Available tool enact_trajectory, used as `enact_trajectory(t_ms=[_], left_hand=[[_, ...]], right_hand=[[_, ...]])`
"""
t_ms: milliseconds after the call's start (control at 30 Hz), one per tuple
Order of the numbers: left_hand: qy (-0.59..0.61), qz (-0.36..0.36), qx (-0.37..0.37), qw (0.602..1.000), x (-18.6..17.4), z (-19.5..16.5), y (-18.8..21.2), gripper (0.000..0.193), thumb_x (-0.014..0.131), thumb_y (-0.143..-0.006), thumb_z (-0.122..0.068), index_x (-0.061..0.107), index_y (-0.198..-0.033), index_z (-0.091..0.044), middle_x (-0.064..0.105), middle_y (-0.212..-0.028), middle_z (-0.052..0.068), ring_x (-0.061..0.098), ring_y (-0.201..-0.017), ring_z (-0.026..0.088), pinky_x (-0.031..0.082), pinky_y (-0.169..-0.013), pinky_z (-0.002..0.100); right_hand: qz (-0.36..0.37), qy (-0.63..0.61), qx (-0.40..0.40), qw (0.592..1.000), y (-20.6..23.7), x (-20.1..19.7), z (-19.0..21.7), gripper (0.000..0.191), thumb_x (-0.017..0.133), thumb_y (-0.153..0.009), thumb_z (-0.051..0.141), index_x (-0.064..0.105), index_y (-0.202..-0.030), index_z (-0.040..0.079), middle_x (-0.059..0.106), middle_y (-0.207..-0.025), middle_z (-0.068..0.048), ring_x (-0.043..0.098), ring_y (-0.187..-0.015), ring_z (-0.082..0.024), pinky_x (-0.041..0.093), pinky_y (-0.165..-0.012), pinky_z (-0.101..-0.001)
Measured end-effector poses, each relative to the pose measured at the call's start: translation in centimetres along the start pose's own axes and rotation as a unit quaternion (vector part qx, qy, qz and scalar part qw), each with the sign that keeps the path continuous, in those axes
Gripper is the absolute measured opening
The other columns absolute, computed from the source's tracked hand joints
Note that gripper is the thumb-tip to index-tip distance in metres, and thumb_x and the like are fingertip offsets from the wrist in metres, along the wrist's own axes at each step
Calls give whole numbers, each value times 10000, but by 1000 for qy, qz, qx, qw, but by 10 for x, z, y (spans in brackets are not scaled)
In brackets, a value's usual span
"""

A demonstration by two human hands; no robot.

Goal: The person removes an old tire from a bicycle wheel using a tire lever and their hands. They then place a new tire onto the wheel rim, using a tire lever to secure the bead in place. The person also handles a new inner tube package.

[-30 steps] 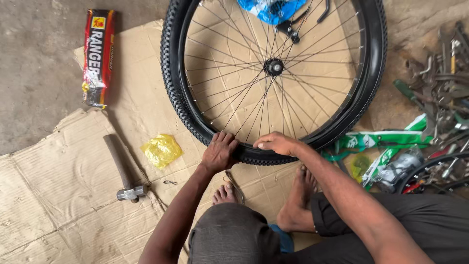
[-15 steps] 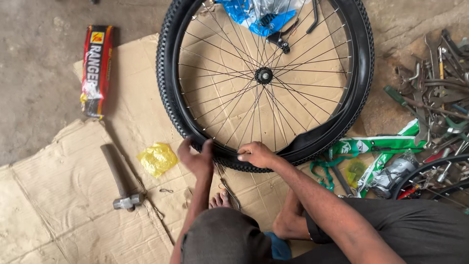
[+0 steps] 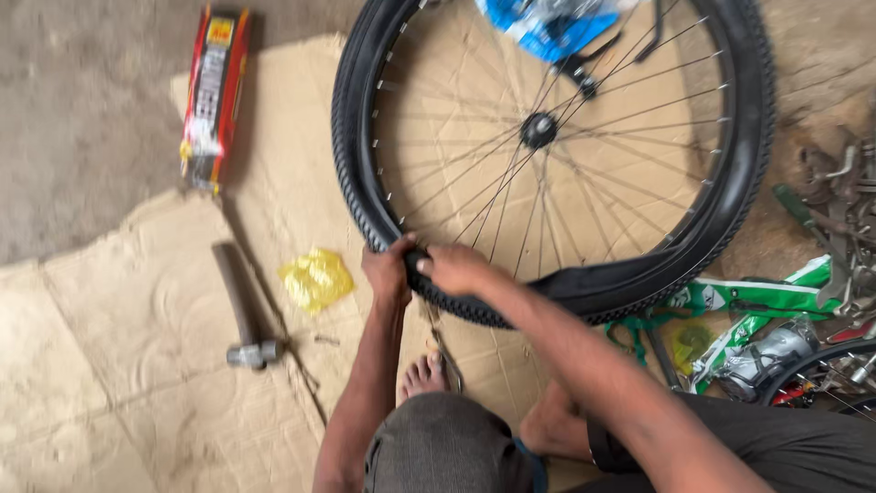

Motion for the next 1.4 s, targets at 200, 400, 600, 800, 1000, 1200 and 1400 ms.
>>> enact_trajectory(t_ms=[200, 400, 600, 800, 1000, 1200, 1400], left_hand=[[68, 64, -72, 993, 3, 12, -15, 394, 805, -691, 72, 616, -1031, 7, 684, -850, 94, 684, -695, 241, 584, -626, 373], [173, 174, -126, 961, 16, 22, -18, 301, 776, -776, 5, 629, -1039, -18, 685, -856, 75, 690, -727, 221, 603, -686, 362], [-77, 89, -24, 993, -6, -6, -27, 397, 880, -756, -77, 633, -1034, 62, 713, -873, 119, 682, -702, 216, 566, -652, 372], [-386, -59, 373, 842, 2, -101, -1, 665, 946, -644, -232, 628, -1160, 43, 705, -1034, 186, 700, -876, 342, 581, -733, 404], [-477, 350, 426, 685, 86, -7, 113, 762, 937, -619, -354, 627, -1254, -70, 626, -1201, 169, 552, -1162, 379, 370, -1043, 544], [-568, 413, 440, 559, 99, 33, 168, 789, 916, -584, -378, 586, -1236, -79, 618, -1163, 155, 548, -1142, 350, 338, -1010, 535], [-653, 445, 382, 479, 114, 73, 158, 622, 888, -673, -346, 601, -1165, -95, 642, -1106, 87, 590, -1133, 297, 390, -983, 455]], right_hand=[[214, -260, 48, 940, -11, 14, -11, 389, 616, -956, 377, 699, -1156, 54, 748, -1050, -151, 670, -848, -233, 519, -778, -452], [-32, -56, 61, 996, 7, -16, 11, 343, 681, -923, 338, 699, -1036, 14, 733, -1000, -214, 706, -933, -355, 536, -826, -479], [-119, -37, -34, 992, 43, -27, 38, 268, 627, -988, 247, 633, -1098, 2, 703, -983, -232, 673, -949, -436, 521, -835, -522], [-249, 2, -344, 905, 142, -88, 20, 255, 692, -809, 19, 696, -1063, 36, 709, -1049, -149, 694, -949, -369, 548, -858, -433], [-31, -87, -62, 994, 121, -57, -98, 243, 732, -806, 40, 773, -1043, 76, 798, -1032, -80, 751, -968, -233, 578, -872, -362], [77, -205, 34, 975, 112, -18, -160, 255, 695, -880, 162, 759, -1123, 116, 795, -1104, -65, 731, -1049, -198, 536, -932, -340], [180, 81, 30, 980, 91, 36, -155, 364, 749, -826, 324, 757, -1099, 83, 762, -1032, -184, 735, -995, -320, 555, -887, -427]])
Point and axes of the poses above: each hand's wrist, its own y-axis away from the middle knuckle, its own x-axis out of the palm, z = x × y, the point moved 10 cm from there along -y, towards the middle knuckle
